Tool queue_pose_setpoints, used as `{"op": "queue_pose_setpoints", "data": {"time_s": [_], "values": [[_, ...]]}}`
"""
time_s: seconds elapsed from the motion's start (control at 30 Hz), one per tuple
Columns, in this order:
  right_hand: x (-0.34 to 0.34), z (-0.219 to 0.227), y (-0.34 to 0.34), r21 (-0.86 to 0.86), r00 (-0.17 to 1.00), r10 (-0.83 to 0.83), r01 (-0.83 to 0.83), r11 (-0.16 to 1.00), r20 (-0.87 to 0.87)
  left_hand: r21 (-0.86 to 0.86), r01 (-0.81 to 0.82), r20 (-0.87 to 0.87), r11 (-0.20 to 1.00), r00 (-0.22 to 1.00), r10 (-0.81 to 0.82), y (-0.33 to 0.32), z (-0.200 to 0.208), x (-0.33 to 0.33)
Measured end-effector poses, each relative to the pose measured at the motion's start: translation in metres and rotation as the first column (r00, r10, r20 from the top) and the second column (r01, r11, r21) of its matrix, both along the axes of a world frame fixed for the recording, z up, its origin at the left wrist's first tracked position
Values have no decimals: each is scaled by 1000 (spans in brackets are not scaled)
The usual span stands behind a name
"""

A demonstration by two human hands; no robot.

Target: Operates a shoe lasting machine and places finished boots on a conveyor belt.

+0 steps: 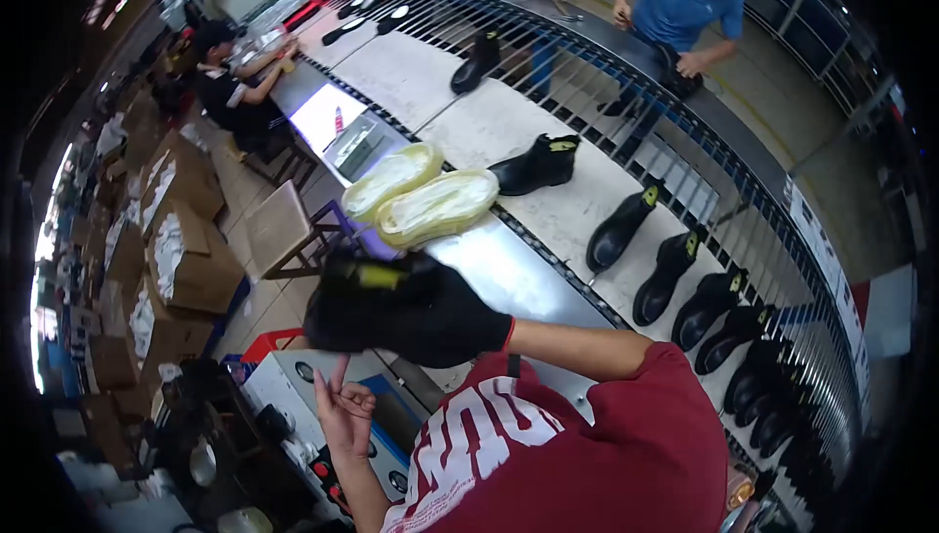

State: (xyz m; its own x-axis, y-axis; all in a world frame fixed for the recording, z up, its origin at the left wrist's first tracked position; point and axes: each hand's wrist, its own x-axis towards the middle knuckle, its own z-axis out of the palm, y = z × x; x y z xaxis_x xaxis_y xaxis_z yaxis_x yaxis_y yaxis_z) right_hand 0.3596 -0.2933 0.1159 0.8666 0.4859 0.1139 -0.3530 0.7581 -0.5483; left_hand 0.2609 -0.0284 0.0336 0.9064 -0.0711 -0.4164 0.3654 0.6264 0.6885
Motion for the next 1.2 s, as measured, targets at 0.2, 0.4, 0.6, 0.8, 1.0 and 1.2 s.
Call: {"op": "queue_pose_setpoints", "data": {"time_s": [0.2, 0.4, 0.6, 0.8, 1.0, 1.2], "values": [[63, -153, -183, -685, 337, -910, 724, 86, 241, 297, 200, -131, 934, 977, -167, -27, -73, 42], [111, -232, -291, -780, -71, -778, -11, -625, 624, 210, 403, -431, 891, 856, -286, -13, -159, 45], [158, -284, -305, -750, 76, -784, -249, -613, 616, 735, 450, -451, 508, 883, -131, 97, -291, -31], [207, -202, -309, -229, 283, -37, 683, -693, 958, 512, 423, -739, 747, 660, 133, 101, -266, -125], [295, -214, -282, -464, 766, 635, 600, -652, 97, 426, 625, -828, 654, 561, 4, 131, -277, -172], [285, -250, -308, -273, 686, 717, 719, -639, 128, 638, 356, -554, 683, 828, 86, 79, -274, -101]]}}
